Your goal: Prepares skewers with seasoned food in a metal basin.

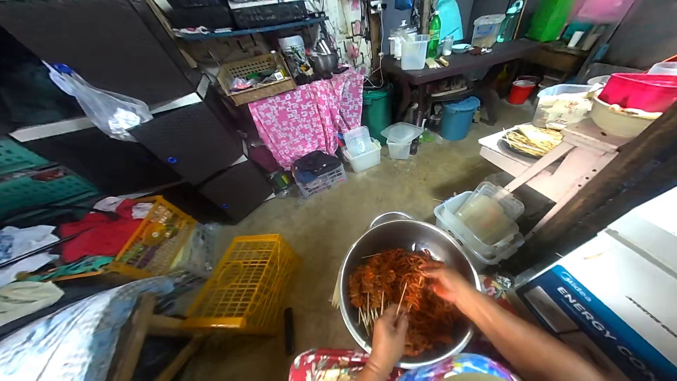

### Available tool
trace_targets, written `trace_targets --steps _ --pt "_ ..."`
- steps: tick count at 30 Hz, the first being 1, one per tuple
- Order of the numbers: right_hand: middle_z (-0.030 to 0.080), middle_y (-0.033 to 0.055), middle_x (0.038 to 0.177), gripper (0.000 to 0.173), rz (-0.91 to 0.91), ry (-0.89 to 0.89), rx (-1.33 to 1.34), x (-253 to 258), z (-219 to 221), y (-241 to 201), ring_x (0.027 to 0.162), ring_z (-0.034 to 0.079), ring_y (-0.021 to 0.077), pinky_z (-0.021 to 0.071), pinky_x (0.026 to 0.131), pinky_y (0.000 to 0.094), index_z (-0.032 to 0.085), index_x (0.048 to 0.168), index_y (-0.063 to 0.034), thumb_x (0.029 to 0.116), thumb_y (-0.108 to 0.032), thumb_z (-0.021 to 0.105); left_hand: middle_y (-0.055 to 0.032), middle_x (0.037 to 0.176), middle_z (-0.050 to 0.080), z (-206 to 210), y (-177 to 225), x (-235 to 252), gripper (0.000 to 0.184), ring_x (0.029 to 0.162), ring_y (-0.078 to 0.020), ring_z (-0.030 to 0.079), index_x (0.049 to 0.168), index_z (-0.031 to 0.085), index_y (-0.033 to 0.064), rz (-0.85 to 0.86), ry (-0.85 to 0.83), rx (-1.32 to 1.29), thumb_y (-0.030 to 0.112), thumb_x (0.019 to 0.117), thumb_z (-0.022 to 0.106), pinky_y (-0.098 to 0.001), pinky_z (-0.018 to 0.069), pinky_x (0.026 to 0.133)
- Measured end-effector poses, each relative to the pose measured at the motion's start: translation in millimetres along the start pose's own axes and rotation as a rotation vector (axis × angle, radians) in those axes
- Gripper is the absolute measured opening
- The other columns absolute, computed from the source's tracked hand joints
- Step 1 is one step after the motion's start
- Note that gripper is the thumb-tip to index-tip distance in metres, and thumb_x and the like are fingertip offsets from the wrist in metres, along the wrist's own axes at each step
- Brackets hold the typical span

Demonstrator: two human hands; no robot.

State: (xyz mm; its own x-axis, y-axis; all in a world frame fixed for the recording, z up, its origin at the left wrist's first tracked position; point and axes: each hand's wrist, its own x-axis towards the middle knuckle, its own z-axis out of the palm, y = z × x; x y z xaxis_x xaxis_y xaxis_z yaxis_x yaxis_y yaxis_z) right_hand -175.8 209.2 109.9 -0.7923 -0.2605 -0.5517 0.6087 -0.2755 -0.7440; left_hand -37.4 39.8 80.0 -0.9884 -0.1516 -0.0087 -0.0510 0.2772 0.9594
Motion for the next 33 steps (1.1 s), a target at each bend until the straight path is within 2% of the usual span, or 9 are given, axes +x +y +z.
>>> trace_targets --steps 5,14,16,19,26,33 --pt "0.066 0.0099 0.101 0.016 -0.061 0.049 -0.139 -3.4 5.4 1.2 0.083 0.062 0.0161 0.0535 0.071 0.0327 0.064 0.112 0.0017 0.0961 0.002 0.064 0.0002 0.071 0.063 0.5 0.8 1.5 0.017 0.059 -0.0031 0.054 0.105 0.070 0.0003 -0.052 0.006 0.052 0.008 0.0953 0.058 -0.0230 0.0487 0.061" --pt "0.067 0.0093 0.101 0.015 -0.077 0.029 -0.281 -3.6 7.2 5.7 0.082 0.061 0.0136 0.0509 0.068 0.0299 0.067 0.110 0.0014 0.0952 -0.001 0.067 -0.0006 0.072 0.063 0.0 1.0 2.6 0.016 0.060 -0.0039 0.056 0.105 0.069 0.0005 -0.065 0.007 0.065 0.008 0.0961 0.058 -0.0239 0.0497 0.062" --pt "0.068 0.0095 0.101 0.019 -0.117 -0.009 -0.309 -2.7 5.3 8.5 0.081 0.062 0.0131 0.0511 0.067 0.0290 0.067 0.111 0.0016 0.0927 0.001 0.069 -0.0001 0.072 0.064 0.0 1.2 2.9 0.016 0.061 -0.0039 0.056 0.106 0.069 0.0008 -0.072 0.006 0.060 0.009 0.0969 0.058 -0.0239 0.0498 0.063" --pt "0.068 0.0120 0.099 0.025 -0.188 -0.035 -0.346 -0.4 4.1 14.7 0.083 0.064 0.0159 0.0549 0.072 0.0323 0.066 0.112 0.0046 0.0872 0.007 0.071 -0.0015 0.073 0.065 -0.1 2.3 3.2 0.017 0.062 -0.0056 0.058 0.106 0.069 -0.0002 -0.064 0.008 0.064 0.008 0.0963 0.058 -0.0262 0.0511 0.064" --pt "0.068 0.0099 0.096 0.017 -0.167 0.070 -0.253 1.3 4.6 14.5 0.076 0.062 0.0132 0.0519 0.063 0.0285 0.067 0.108 0.0028 0.0908 0.003 0.071 -0.0017 0.075 0.065 -0.2 1.1 3.2 0.017 0.063 -0.0052 0.058 0.106 0.069 0.0004 -0.060 -0.009 0.071 0.008 0.0960 0.058 -0.0255 0.0510 0.065" --pt "0.068 0.0104 0.097 0.015 -0.123 0.113 -0.208 -0.1 4.0 11.0 0.078 0.062 0.0151 0.0528 0.065 0.0313 0.066 0.109 0.0031 0.0939 0.001 0.068 -0.0017 0.074 0.066 0.1 1.3 3.0 0.017 0.063 -0.0052 0.058 0.105 0.070 0.0012 -0.073 -0.028 0.079 0.009 0.0967 0.057 -0.0257 0.0510 0.065"
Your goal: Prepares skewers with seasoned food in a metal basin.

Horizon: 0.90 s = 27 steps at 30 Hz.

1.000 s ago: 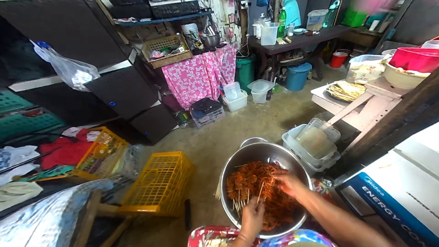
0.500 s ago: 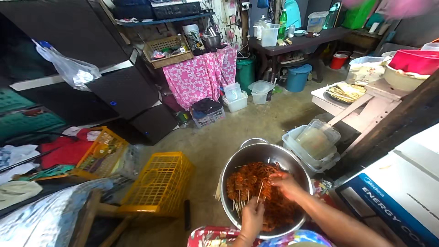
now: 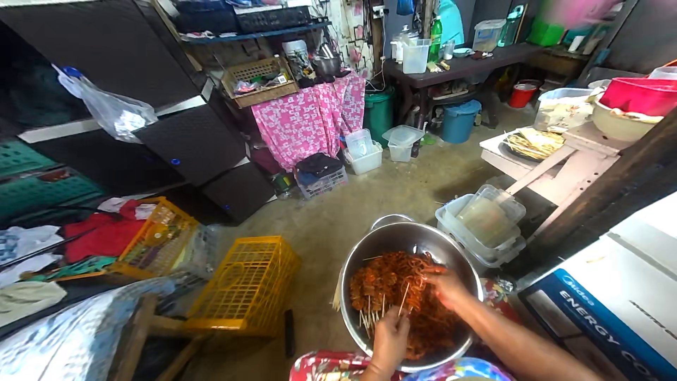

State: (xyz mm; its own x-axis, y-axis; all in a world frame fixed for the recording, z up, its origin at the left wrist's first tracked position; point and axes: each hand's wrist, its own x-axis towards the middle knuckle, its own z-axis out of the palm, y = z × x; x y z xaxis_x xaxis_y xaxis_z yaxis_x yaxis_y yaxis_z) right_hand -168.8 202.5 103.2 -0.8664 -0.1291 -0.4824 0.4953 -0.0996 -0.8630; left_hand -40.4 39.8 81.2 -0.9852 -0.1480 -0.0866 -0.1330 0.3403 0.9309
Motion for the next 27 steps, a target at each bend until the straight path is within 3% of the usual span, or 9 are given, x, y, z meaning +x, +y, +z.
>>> trace_targets --steps 14,18,21,27 --pt "0.070 0.0091 0.094 0.010 -0.094 0.004 -0.075 -7.1 3.6 -2.0 0.077 0.063 0.0126 0.0519 0.065 0.0289 0.070 0.101 0.0027 0.0916 0.001 0.071 -0.0018 0.075 0.066 -0.5 3.4 -1.1 0.018 0.063 -0.0053 0.058 0.106 0.069 0.0007 -0.004 0.007 0.001 0.009 0.0967 0.057 -0.0258 0.0509 0.065" --pt "0.069 0.0085 0.095 0.013 -0.048 -0.029 -0.082 -6.5 3.2 -1.6 0.075 0.061 0.0121 0.0505 0.063 0.0285 0.069 0.106 0.0022 0.0930 -0.001 0.070 -0.0035 0.076 0.066 -0.8 2.6 -1.5 0.017 0.065 -0.0067 0.059 0.106 0.069 -0.0004 0.011 0.013 0.000 0.008 0.0965 0.058 -0.0274 0.0520 0.066" --pt "0.064 0.0127 0.107 0.025 0.049 -0.033 0.063 -3.9 2.0 -2.2 0.089 0.063 0.0186 0.0554 0.074 0.0374 0.059 0.121 0.0028 0.0990 -0.008 0.065 -0.0023 0.076 0.066 -1.1 2.4 -1.7 0.017 0.065 -0.0050 0.059 0.106 0.069 -0.0002 0.016 0.019 -0.022 0.008 0.0966 0.057 -0.0256 0.0517 0.067" --pt "0.060 0.0144 0.110 0.028 0.210 -0.080 0.213 -3.1 -1.5 -1.4 0.092 0.063 0.0239 0.0568 0.077 0.0430 0.053 0.127 0.0009 0.1004 -0.007 0.059 -0.0010 0.074 0.066 -0.3 1.1 -2.4 0.016 0.062 -0.0032 0.057 0.104 0.070 0.0001 0.041 0.023 -0.035 0.007 0.0953 0.058 -0.0229 0.0504 0.064"
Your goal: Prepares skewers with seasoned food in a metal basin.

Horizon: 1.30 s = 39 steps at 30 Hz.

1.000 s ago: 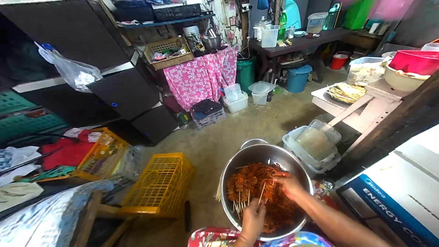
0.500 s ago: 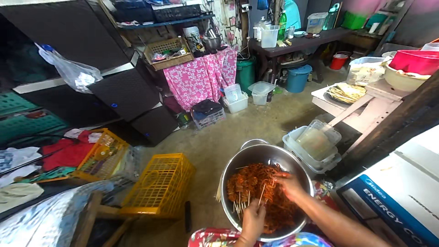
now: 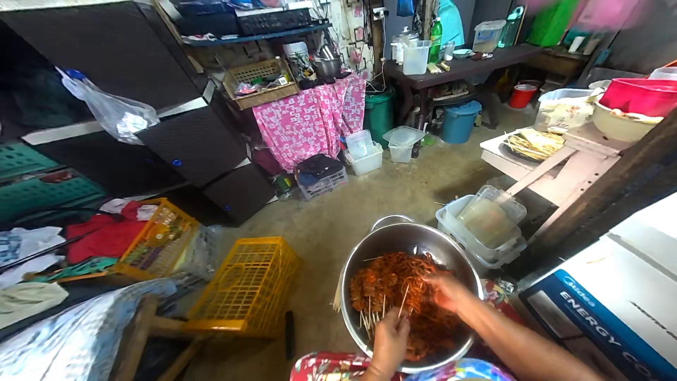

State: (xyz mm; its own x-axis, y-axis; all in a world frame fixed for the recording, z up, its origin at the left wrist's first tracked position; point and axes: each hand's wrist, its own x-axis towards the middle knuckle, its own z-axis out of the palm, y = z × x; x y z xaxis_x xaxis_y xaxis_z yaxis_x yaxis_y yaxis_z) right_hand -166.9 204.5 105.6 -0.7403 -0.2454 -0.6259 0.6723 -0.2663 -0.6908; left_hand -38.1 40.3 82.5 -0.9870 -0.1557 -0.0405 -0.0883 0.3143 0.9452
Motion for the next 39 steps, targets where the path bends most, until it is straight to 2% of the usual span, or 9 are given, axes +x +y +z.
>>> trace_targets --steps 3,11,14,17,20,23,25,28,39 --pt "0.059 0.0149 0.112 0.028 0.050 -0.021 0.016 2.8 -2.2 1.1 0.095 0.062 0.0251 0.0564 0.079 0.0450 0.053 0.128 0.0004 0.1009 -0.008 0.059 -0.0004 0.073 0.065 -0.1 0.0 -0.5 0.016 0.062 -0.0027 0.057 0.104 0.070 0.0003 0.003 -0.007 0.008 0.007 0.0953 0.058 -0.0227 0.0500 0.064" --pt "0.063 0.0129 0.100 0.020 0.125 -0.106 -0.051 -2.5 3.2 5.7 0.084 0.065 0.0228 0.0578 0.073 0.0417 0.056 0.120 -0.0010 0.1017 -0.008 0.057 0.0003 0.073 0.065 -0.4 1.0 0.8 0.017 0.062 -0.0026 0.056 0.106 0.069 0.0001 -0.026 -0.008 -0.006 0.007 0.0967 0.057 -0.0224 0.0496 0.064" --pt "0.064 0.0125 0.097 0.023 0.148 -0.141 -0.146 0.7 0.5 6.1 0.080 0.066 0.0222 0.0584 0.070 0.0394 0.055 0.123 -0.0020 0.1034 -0.014 0.057 -0.0003 0.074 0.066 0.0 -0.3 1.5 0.016 0.063 -0.0027 0.058 0.105 0.069 0.0001 -0.032 0.013 0.001 0.007 0.0972 0.058 -0.0225 0.0503 0.064" --pt "0.064 0.0107 0.096 0.021 0.054 -0.150 -0.217 2.9 -4.7 1.6 0.077 0.065 0.0200 0.0580 0.071 0.0371 0.059 0.120 0.0012 0.1000 -0.004 0.060 -0.0014 0.074 0.065 0.1 0.7 2.6 0.016 0.063 -0.0040 0.057 0.106 0.069 -0.0009 -0.042 0.055 0.004 0.007 0.0973 0.057 -0.0240 0.0502 0.064" --pt "0.063 0.0118 0.098 0.021 -0.084 -0.062 -0.143 9.4 -10.0 -3.9 0.077 0.064 0.0199 0.0579 0.073 0.0376 0.058 0.118 0.0044 0.0963 0.005 0.058 -0.0034 0.077 0.067 -0.6 1.1 2.6 0.016 0.066 -0.0057 0.060 0.106 0.070 -0.0008 -0.042 0.048 0.011 0.006 0.0962 0.058 -0.0260 0.0528 0.067" --pt "0.064 0.0109 0.092 0.018 -0.154 0.005 -0.040 13.2 -10.2 -7.0 0.072 0.065 0.0181 0.0584 0.068 0.0347 0.058 0.113 0.0032 0.0961 0.006 0.058 -0.0023 0.076 0.066 -0.5 1.6 2.6 0.016 0.065 -0.0041 0.059 0.105 0.069 -0.0005 -0.044 0.010 -0.004 0.006 0.0960 0.058 -0.0238 0.0513 0.066" --pt "0.064 0.0100 0.092 0.017 -0.182 0.013 -0.023 15.7 -9.6 -5.5 0.074 0.064 0.0174 0.0570 0.068 0.0339 0.059 0.111 0.0021 0.0946 0.007 0.060 -0.0022 0.077 0.066 -0.8 2.2 2.6 0.016 0.065 -0.0044 0.059 0.105 0.070 -0.0002 -0.041 -0.011 -0.003 0.006 0.0964 0.058 -0.0240 0.0513 0.066" --pt "0.067 0.0105 0.096 0.018 -0.208 -0.003 -0.058 17.8 -9.7 -2.9 0.080 0.065 0.0181 0.0567 0.070 0.0347 0.062 0.107 0.0018 0.0910 0.010 0.062 -0.0026 0.078 0.067 -2.1 2.6 2.6 0.016 0.067 -0.0053 0.060 0.105 0.069 0.0001 -0.057 -0.049 0.002 0.007 0.0966 0.057 -0.0252 0.0519 0.068" --pt "0.069 0.0086 0.095 0.018 -0.301 0.008 -0.136 14.4 -9.0 -6.2 0.076 0.064 0.0126 0.0546 0.066 0.0280 0.066 0.101 0.0027 0.0865 0.014 0.066 0.0006 0.072 0.064 -2.1 2.1 3.0 0.017 0.061 -0.0028 0.055 0.107 0.070 0.0006 -0.059 -0.043 -0.003 0.006 0.0970 0.057 -0.0229 0.0489 0.062"
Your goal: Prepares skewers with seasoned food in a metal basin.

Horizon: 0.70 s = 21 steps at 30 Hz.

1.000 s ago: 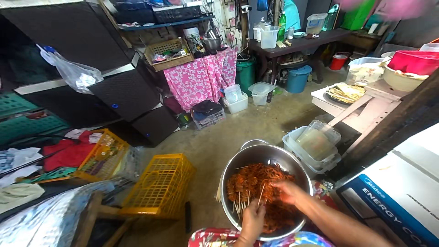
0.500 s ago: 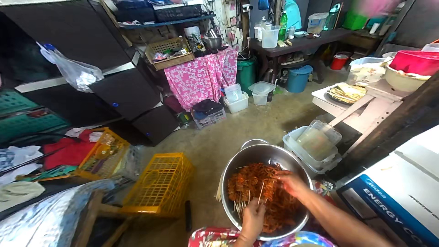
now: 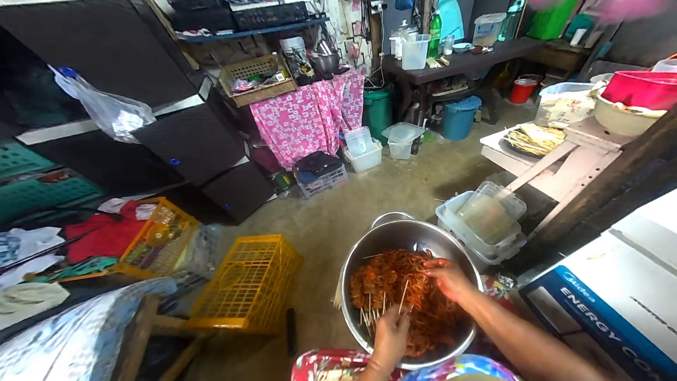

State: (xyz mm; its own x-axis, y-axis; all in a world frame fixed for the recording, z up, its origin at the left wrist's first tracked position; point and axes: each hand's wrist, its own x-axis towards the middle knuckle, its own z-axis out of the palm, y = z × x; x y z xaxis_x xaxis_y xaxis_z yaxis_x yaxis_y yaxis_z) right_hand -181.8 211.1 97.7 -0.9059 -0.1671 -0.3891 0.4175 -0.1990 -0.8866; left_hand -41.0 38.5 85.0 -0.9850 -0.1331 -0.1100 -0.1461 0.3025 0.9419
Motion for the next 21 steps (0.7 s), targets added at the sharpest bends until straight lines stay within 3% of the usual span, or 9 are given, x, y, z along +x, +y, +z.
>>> trace_targets --steps 11,15,21 --pt "0.067 0.0089 0.099 0.017 0.101 0.000 0.073 -6.3 4.6 8.1 0.082 0.064 0.0154 0.0553 0.070 0.0323 0.063 0.108 0.0020 0.0927 0.008 0.063 -0.0033 0.078 0.067 0.4 0.1 -1.7 0.018 0.066 -0.0057 0.060 0.106 0.069 -0.0008 0.029 0.011 -0.001 0.007 0.0971 0.056 -0.0260 0.0525 0.068" --pt "0.066 0.0096 0.095 0.013 0.083 0.064 0.109 -8.6 9.6 15.7 0.080 0.064 0.0157 0.0560 0.070 0.0328 0.062 0.107 0.0021 0.0942 0.004 0.065 -0.0009 0.074 0.065 2.0 -1.1 -1.1 0.016 0.063 -0.0033 0.057 0.104 0.069 -0.0003 0.026 0.032 -0.013 0.007 0.0968 0.057 -0.0232 0.0502 0.064" --pt "0.065 0.0050 0.091 0.011 0.028 0.076 0.030 -22.5 19.7 5.3 0.064 0.056 0.0065 0.0467 0.054 0.0215 0.062 0.109 0.0001 0.0985 -0.002 0.062 -0.0001 0.076 0.066 2.3 -0.1 -3.5 0.016 0.063 -0.0012 0.058 0.106 0.070 -0.0001 0.037 0.058 -0.017 0.007 0.0980 0.058 -0.0209 0.0505 0.064"
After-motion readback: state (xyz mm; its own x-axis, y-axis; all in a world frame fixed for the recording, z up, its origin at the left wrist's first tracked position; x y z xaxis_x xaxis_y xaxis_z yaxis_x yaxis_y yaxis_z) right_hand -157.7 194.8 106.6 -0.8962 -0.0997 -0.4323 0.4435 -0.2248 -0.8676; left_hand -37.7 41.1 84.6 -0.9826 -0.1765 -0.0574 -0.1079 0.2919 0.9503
